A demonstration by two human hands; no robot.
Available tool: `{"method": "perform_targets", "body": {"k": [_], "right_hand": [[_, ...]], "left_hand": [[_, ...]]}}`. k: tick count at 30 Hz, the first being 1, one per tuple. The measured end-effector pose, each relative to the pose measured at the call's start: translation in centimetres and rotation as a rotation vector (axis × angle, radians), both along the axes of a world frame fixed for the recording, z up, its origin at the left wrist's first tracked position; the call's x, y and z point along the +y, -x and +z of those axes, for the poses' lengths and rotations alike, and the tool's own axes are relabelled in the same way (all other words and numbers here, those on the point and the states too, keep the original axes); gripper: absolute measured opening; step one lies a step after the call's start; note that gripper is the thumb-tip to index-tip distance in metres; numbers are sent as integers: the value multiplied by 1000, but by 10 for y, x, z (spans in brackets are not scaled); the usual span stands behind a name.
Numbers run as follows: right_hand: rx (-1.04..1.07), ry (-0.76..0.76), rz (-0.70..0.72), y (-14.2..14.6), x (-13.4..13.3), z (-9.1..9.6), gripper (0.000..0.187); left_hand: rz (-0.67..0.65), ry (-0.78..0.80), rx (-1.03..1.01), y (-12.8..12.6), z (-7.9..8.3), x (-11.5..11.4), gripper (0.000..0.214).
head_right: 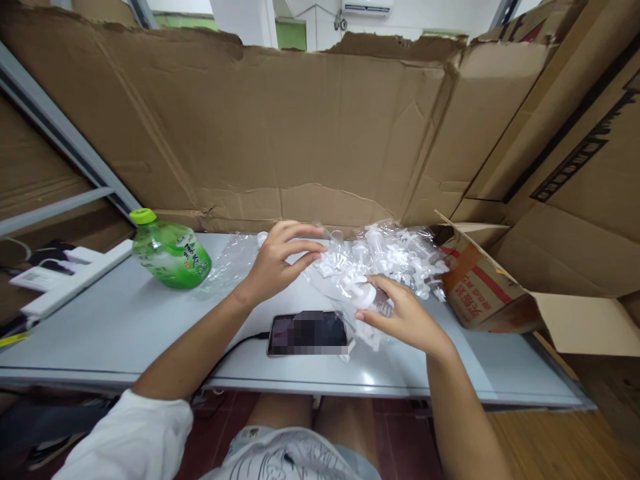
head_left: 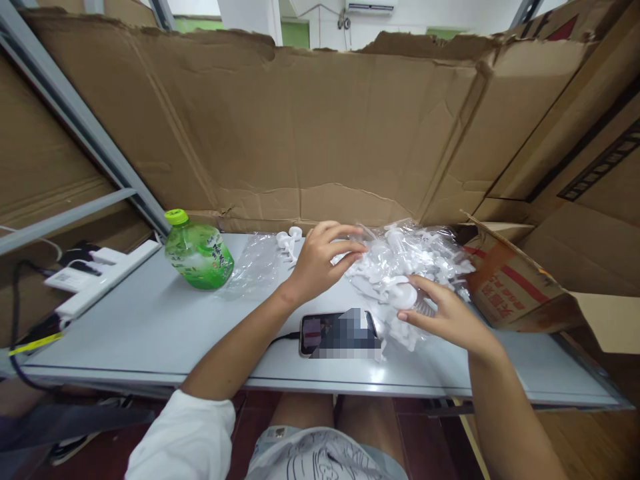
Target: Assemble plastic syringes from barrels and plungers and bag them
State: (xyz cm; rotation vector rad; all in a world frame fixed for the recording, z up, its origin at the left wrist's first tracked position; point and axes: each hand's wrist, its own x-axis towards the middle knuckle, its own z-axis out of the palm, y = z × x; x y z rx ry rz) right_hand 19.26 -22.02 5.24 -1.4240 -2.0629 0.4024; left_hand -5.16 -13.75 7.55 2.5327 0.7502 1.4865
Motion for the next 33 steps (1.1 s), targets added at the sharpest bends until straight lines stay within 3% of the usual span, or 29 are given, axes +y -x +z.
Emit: {"method": "perform_targets", "body": {"k": [3, 5, 8, 10, 12, 15, 18, 20, 22, 27, 30, 33], "right_hand": [[35, 17, 20, 3, 2, 0, 44], [103, 33, 11, 1, 5, -3, 43], [283, 43, -35, -1, 11, -10, 43], [428, 44, -59, 4, 13, -15, 45], [540, 86, -28, 14, 15, -17, 46], [624, 212, 119, 33, 15, -18, 42], [673, 299, 257, 47, 17, -14, 47], [696, 268, 262, 50, 21, -9, 51], [726, 145, 197, 51, 27, -2, 48], [726, -150, 26, 58, 43, 12, 18], [685, -330, -19, 60, 49, 15, 11], [500, -575, 1, 54, 50, 14, 10]], "left_hand": [[67, -18, 9, 4, 2, -3, 16], [43, 71, -124, 8, 0, -3, 25], [-154, 378, -395, 13, -5, -3, 55], [-364, 657, -427, 14, -9, -4, 68], [-516, 887, -351, 12, -11, -8, 69], [-540, 1011, -325, 6, -8, -17, 57], [-413, 944, -414, 3, -3, -23, 42], [-346, 874, -431, 4, 0, -23, 37], [-311, 818, -413, 7, 2, -21, 35], [-236, 686, -348, 11, 3, -18, 34], [-100, 460, -262, 17, 4, -15, 28], [21, 207, -111, 27, 5, -10, 26]]}}
